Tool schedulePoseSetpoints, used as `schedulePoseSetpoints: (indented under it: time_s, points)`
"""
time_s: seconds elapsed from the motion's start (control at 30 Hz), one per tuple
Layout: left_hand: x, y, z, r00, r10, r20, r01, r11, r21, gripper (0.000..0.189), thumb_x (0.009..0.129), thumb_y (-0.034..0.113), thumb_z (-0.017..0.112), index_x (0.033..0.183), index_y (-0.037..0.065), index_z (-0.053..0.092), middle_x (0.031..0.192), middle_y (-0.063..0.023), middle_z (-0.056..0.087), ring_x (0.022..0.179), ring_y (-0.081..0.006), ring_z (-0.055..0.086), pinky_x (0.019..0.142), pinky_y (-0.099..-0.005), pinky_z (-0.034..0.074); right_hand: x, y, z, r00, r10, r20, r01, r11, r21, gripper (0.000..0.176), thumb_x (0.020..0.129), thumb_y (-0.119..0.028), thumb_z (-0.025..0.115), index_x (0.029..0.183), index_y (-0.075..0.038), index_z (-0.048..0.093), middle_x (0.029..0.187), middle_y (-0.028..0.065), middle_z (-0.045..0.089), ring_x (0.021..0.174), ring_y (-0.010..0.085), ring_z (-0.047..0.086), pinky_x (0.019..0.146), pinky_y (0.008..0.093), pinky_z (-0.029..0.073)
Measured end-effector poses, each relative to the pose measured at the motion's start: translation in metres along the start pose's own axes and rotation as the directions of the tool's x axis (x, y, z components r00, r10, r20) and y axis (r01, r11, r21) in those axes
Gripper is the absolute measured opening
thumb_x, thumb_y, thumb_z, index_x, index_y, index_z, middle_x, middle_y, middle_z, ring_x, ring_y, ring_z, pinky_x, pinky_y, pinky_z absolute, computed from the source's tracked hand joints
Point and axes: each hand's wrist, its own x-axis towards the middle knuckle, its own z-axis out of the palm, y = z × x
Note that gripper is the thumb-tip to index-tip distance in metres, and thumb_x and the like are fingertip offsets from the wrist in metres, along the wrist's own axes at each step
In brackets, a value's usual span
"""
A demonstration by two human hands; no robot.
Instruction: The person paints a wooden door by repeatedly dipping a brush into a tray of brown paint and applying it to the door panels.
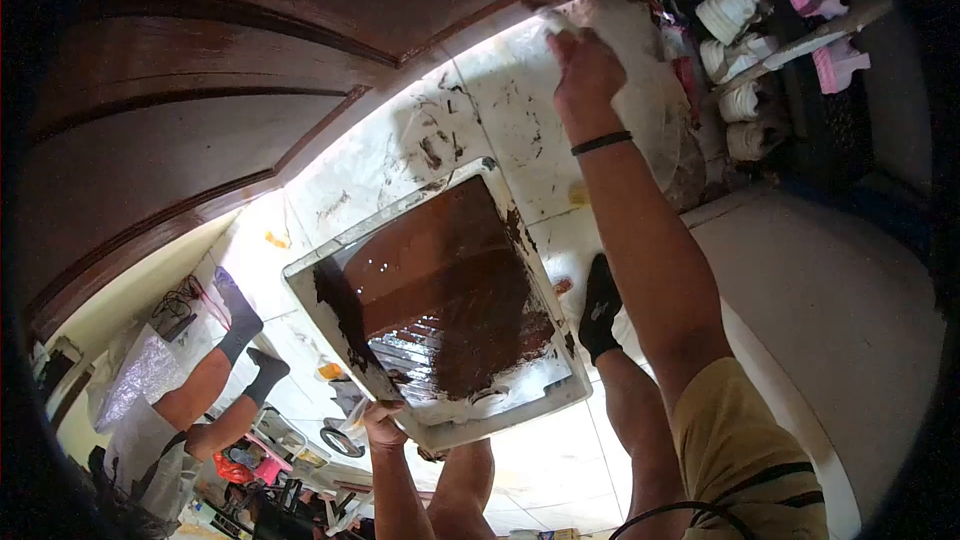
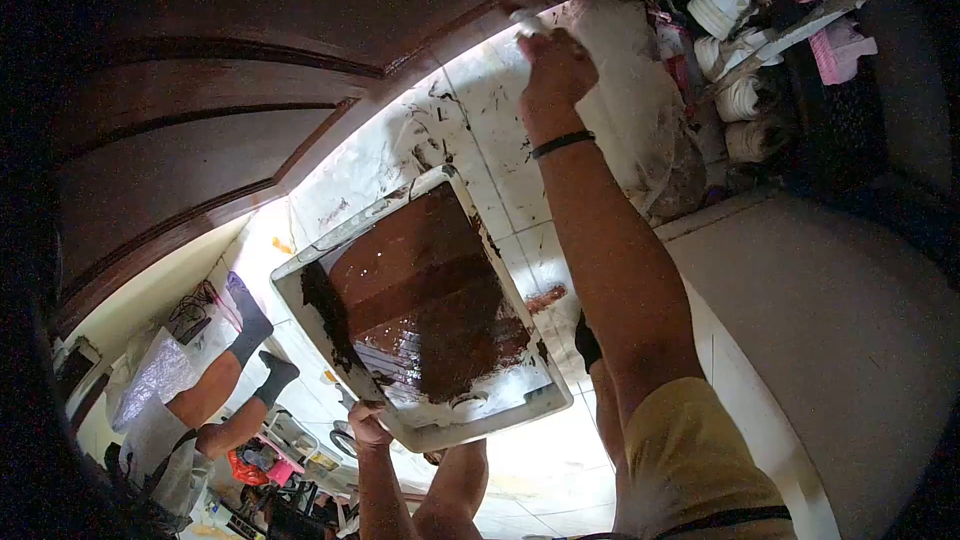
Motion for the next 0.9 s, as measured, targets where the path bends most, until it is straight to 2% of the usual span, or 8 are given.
schedulePoseSetpoints:
  time_s: [0.07,0.33,0.5,0.53,0.57,0.6,0.7,0.9]
  points:
    - [-0.003,0.004,0.01,0.999,0.012,0.034,-0.01,0.999,-0.044,0.011,0.07,0.009,0.059,0.063,0.001,0.062,0.079,-0.0136,0.068,0.074,-0.0264,0.064,0.073,-0.0398,0.052,-0.002,0.001,0.008,0.991,0.111,-0.075,-0.104,0.991,0.089,0.04,0.099,-0.022,0.03,0.119,0.007,0.051,0.116,0.0256,0.058,0.115,0.0367,0.058,0.111,0.047,0.045]
    - [-0.003,-0.004,0.001,0.99,0.135,0.04,-0.137,0.987,0.079,0.013,0.075,0.007,0.062,0.063,0.002,0.062,0.08,-0.0126,0.068,0.077,-0.0252,0.065,0.074,-0.0393,0.053,-0.018,-0.029,0.009,0.976,-0.029,-0.215,0.041,0.998,0.05,0.023,0.097,-0.002,0.052,0.117,0.011,0.051,0.108,0.0209,0.059,0.1,0.0315,0.063,0.094,0.0435,0.059]
    - [0.001,-0.015,-0.027,0.893,0.382,0.239,-0.449,0.791,0.415,0.011,0.078,0.008,0.063,0.068,0.003,0.064,0.08,-0.0117,0.068,0.077,-0.024,0.065,0.073,-0.0392,0.052,-0.029,-0.022,0.017,0.993,-0.117,0.023,0.113,0.983,0.148,0.022,0.098,-0.003,0.053,0.114,0.012,0.054,0.096,0.0221,0.064,0.085,0.0321,0.069,0.09,0.0429,0.061]
    - [-0.001,-0.006,-0.016,0.993,0.102,0.056,-0.107,0.989,0.098,0.012,0.079,0.011,0.062,0.071,0.002,0.065,0.081,-0.0129,0.069,0.077,-0.025,0.065,0.073,-0.0393,0.052,-0.031,-0.027,0.004,0.993,-0.105,0.047,0.091,0.969,0.23,0.022,0.098,-0.004,0.054,0.114,0.011,0.054,0.096,0.022,0.064,0.085,0.032,0.069,0.091,0.0425,0.06]
    - [-0.001,-0.008,-0.017,0.991,0.106,0.081,-0.113,0.99,0.083,0.012,0.079,0.011,0.062,0.072,0.001,0.065,0.082,-0.0133,0.069,0.077,-0.0254,0.065,0.073,-0.0391,0.052,-0.031,-0.029,-0.003,0.993,-0.096,0.074,0.068,0.947,0.314,0.022,0.098,-0.005,0.054,0.114,0.011,0.054,0.096,0.0219,0.064,0.086,0.0318,0.069,0.092,0.042,0.06]
    - [-0.001,-0.01,-0.021,0.988,0.115,0.105,-0.123,0.99,0.07,0.012,0.078,0.011,0.062,0.073,0.001,0.065,0.083,-0.0136,0.069,0.078,-0.0258,0.065,0.073,-0.0389,0.052,-0.031,-0.025,-0.001,0.988,-0.125,-0.095,0.135,0.984,0.114,0.025,0.098,-0.007,0.057,0.115,0.01,0.055,0.099,0.021,0.064,0.087,0.0303,0.068,0.094,0.0397,0.058]
    - [0.001,-0.005,-0.018,0.988,0.114,0.1,-0.119,0.992,0.045,0.012,0.077,0.011,0.06,0.075,0.001,0.066,0.085,-0.0143,0.07,0.079,-0.0269,0.065,0.074,-0.0385,0.052,0.005,0.005,-0.019,1.0,0.014,0.001,-0.013,0.92,0.391,0.024,0.098,-0.007,0.059,0.115,0.009,0.056,0.1,0.0184,0.065,0.09,0.0279,0.068,0.096,0.0378,0.058]
    - [-0.006,0.0,-0.009,0.984,0.135,0.119,-0.146,0.985,0.091,0.012,0.076,0.01,0.059,0.071,0.0,0.065,0.084,-0.0137,0.07,0.079,-0.0267,0.065,0.074,-0.0386,0.052,-0.04,-0.028,-0.021,0.981,-0.085,0.175,0.09,0.996,-0.025,0.025,0.098,-0.007,0.061,0.118,0.008,0.058,0.1,0.0169,0.068,0.087,0.0238,0.07,0.085,0.035,0.062]
